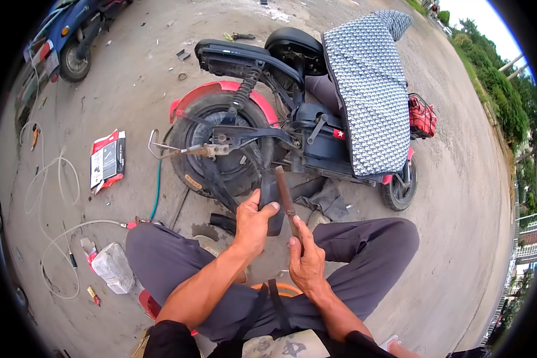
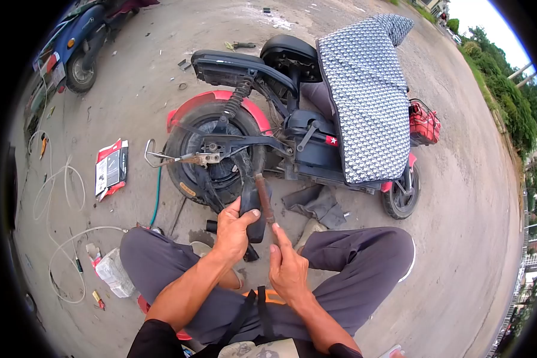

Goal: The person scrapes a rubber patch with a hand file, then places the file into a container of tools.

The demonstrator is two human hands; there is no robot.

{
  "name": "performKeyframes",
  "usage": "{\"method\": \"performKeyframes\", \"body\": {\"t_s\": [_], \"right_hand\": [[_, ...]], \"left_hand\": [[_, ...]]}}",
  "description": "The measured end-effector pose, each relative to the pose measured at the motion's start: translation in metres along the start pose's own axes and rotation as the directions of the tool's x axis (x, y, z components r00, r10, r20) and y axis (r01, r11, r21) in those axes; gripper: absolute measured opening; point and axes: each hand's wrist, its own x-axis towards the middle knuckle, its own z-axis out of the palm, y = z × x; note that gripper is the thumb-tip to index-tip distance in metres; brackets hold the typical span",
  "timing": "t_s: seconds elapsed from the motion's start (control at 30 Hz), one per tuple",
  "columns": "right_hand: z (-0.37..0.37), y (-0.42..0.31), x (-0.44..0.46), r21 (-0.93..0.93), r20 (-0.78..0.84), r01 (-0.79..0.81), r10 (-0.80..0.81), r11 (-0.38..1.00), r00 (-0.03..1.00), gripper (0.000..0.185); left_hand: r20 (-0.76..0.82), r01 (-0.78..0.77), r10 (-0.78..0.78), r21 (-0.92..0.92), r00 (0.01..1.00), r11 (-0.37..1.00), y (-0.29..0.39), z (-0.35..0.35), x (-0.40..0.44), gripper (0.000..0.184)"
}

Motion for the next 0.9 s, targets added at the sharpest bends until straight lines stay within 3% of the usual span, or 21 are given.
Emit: {"method": "performKeyframes", "body": {"t_s": [0.17,0.2,0.33,0.47,0.5,0.67,0.8,0.9], "right_hand": [[0.003,0.004,0.005,-0.014,-0.079,0.017,-0.018,1.000,0.997,0.055],[0.000,-0.002,0.022,-0.022,0.009,-0.100,0.100,0.995,0.995,0.052],[-0.016,-0.010,0.048,0.122,0.033,-0.174,0.171,0.977,0.985,0.050],[-0.013,0.009,-0.019,0.038,0.018,-0.021,0.020,0.999,1.000,0.050],[-0.009,0.003,-0.018,0.059,0.046,-0.127,0.125,0.990,0.991,0.051],[0.006,-0.005,0.043,-0.022,-0.031,-0.006,0.006,1.000,1.000,0.054],[-0.006,-0.001,0.003,-0.011,0.002,0.049,-0.049,0.999,0.999,0.056],[-0.006,-0.003,-0.013,0.008,0.017,-0.074,0.074,0.997,0.997,0.057]], "left_hand": [[0.064,0.068,-0.070,0.033,0.995,0.997,-0.003,-0.001,-0.001,0.029],[0.066,0.057,-0.058,0.024,0.996,0.998,-0.005,-0.002,0.001,0.029],[0.041,0.033,-0.034,0.024,0.999,0.999,-0.001,0.000,-0.004,0.035],[0.068,0.053,-0.049,-0.063,0.997,0.997,0.001,0.001,0.000,0.027],[0.076,0.071,-0.067,-0.050,0.995,0.996,0.000,0.000,0.001,0.027],[0.084,0.070,-0.069,0.002,0.994,0.998,-0.003,-0.007,0.002,0.026],[0.069,0.028,-0.028,0.000,0.997,1.000,-0.005,-0.006,0.004,0.026],[0.062,0.054,-0.053,-0.017,0.997,0.998,-0.010,-0.005,0.002,0.026]]}}
